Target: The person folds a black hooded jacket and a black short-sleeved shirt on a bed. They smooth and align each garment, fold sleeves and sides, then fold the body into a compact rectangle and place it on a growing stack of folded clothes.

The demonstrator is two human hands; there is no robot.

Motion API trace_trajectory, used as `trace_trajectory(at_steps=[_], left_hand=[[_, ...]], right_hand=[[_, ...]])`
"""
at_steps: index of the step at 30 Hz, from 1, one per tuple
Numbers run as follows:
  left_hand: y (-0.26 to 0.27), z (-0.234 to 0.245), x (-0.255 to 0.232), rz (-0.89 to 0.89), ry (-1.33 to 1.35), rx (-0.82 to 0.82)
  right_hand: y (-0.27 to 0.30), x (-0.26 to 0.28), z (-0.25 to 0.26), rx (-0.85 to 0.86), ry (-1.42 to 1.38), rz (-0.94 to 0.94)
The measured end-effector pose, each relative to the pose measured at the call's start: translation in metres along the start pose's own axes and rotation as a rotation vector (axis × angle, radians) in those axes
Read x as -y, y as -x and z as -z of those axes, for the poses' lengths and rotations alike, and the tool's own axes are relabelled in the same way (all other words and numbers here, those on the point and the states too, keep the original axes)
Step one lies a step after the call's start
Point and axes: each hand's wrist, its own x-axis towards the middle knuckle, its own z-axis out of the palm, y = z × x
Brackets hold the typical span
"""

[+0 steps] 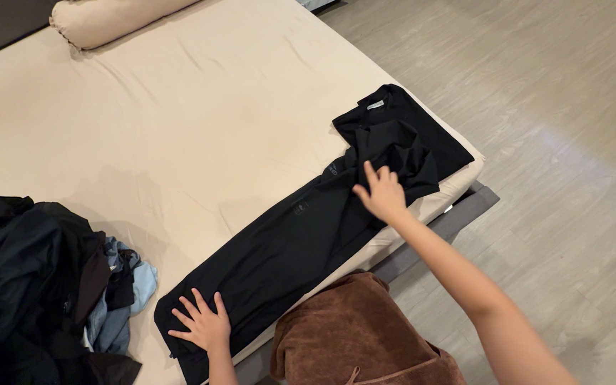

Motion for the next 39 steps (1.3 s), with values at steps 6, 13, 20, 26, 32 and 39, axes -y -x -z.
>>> trace_trajectory(at_steps=[6,13,20,26,32,39], left_hand=[[0.001,-0.004,0.001,0.005,0.022,-0.001],[0.001,-0.006,0.001,0.017,0.000,0.012],[0.003,-0.010,0.003,0.012,0.003,0.011],[0.003,-0.010,0.004,0.008,0.014,0.000],[0.004,-0.014,0.005,0.008,0.007,0.001],[0.008,-0.028,0.010,0.013,0.012,-0.003]], right_hand=[[-0.034,-0.050,0.016,-0.142,0.111,-0.250],[-0.043,-0.096,-0.015,0.124,-0.143,-0.522],[-0.076,-0.094,0.026,-0.263,-0.318,-0.254],[-0.116,-0.042,0.106,-0.403,-0.481,-0.132],[-0.111,0.041,0.160,-0.494,-0.529,0.078],[-0.034,0.151,0.148,-0.364,-0.705,0.226]])
